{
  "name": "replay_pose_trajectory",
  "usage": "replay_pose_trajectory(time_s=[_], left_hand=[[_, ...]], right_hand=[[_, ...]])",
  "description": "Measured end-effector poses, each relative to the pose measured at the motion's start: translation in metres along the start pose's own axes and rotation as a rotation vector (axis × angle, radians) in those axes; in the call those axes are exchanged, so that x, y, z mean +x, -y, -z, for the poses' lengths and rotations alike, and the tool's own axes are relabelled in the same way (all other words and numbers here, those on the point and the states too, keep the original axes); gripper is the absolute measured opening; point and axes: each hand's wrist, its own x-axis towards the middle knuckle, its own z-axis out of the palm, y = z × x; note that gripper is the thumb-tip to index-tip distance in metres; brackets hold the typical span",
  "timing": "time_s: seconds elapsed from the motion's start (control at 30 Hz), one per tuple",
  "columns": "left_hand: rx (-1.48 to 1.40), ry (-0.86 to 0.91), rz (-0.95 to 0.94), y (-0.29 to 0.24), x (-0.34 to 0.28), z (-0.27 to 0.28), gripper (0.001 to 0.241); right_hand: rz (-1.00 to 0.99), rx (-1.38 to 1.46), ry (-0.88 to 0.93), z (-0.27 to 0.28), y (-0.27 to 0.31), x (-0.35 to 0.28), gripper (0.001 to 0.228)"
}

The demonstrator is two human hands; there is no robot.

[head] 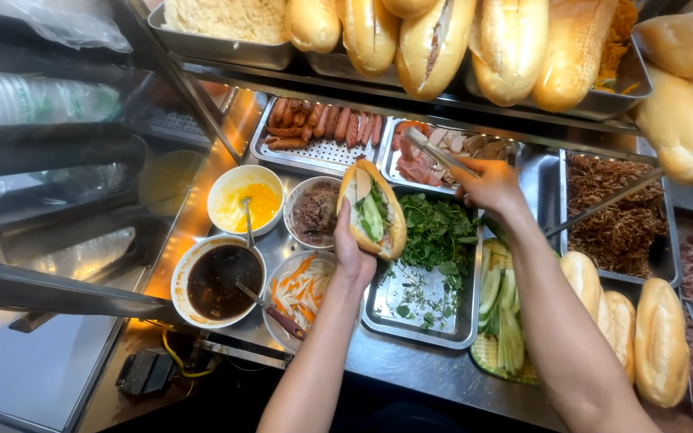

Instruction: Preparing a Banh Mi sandwich by adding meat, vegetables, and sauce, then toasting it.

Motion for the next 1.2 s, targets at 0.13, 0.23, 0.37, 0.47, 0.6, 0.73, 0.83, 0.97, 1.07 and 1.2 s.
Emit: replay_pose_trajectory(time_s=[0.13, 0.23, 0.37, 0.47, 0.6, 0.73, 0.83, 0.97, 1.07, 1.2], left_hand=[[0.014, 0.041, -0.011, 0.010, 0.022, -0.004, 0.071], [0.036, 0.117, -0.021, 0.016, 0.017, -0.014, 0.071], [0.021, 0.115, 0.092, 0.037, 0.023, -0.021, 0.066], [-0.033, 0.094, 0.109, 0.041, 0.023, -0.021, 0.065], [-0.071, 0.075, 0.080, 0.043, 0.040, 0.003, 0.065], [-0.050, 0.051, 0.067, 0.026, 0.008, -0.012, 0.063], [-0.084, 0.031, 0.086, 0.023, 0.002, -0.006, 0.059], [-0.066, 0.028, 0.141, 0.024, 0.011, 0.013, 0.054], [-0.052, 0.038, 0.180, 0.024, 0.011, 0.018, 0.055], [0.005, 0.091, 0.165, 0.025, -0.008, -0.005, 0.055]], right_hand=[[0.111, 0.259, 0.060, 0.050, 0.007, -0.070, 0.044], [0.091, 0.280, 0.168, 0.074, 0.030, -0.117, 0.046], [0.074, 0.123, 0.181, 0.076, 0.044, -0.139, 0.047], [0.023, 0.088, 0.074, 0.078, 0.012, -0.110, 0.050], [-0.128, -0.222, -0.256, 0.066, -0.093, 0.007, 0.052], [-0.139, -0.334, -0.299, 0.046, -0.143, 0.091, 0.048], [-0.164, -0.234, -0.238, 0.031, -0.111, 0.090, 0.047], [-0.168, -0.256, -0.202, 0.035, -0.126, 0.103, 0.042], [-0.195, -0.190, -0.185, 0.051, -0.123, 0.068, 0.043], [-0.198, -0.026, -0.158, 0.064, -0.115, 0.015, 0.046]])
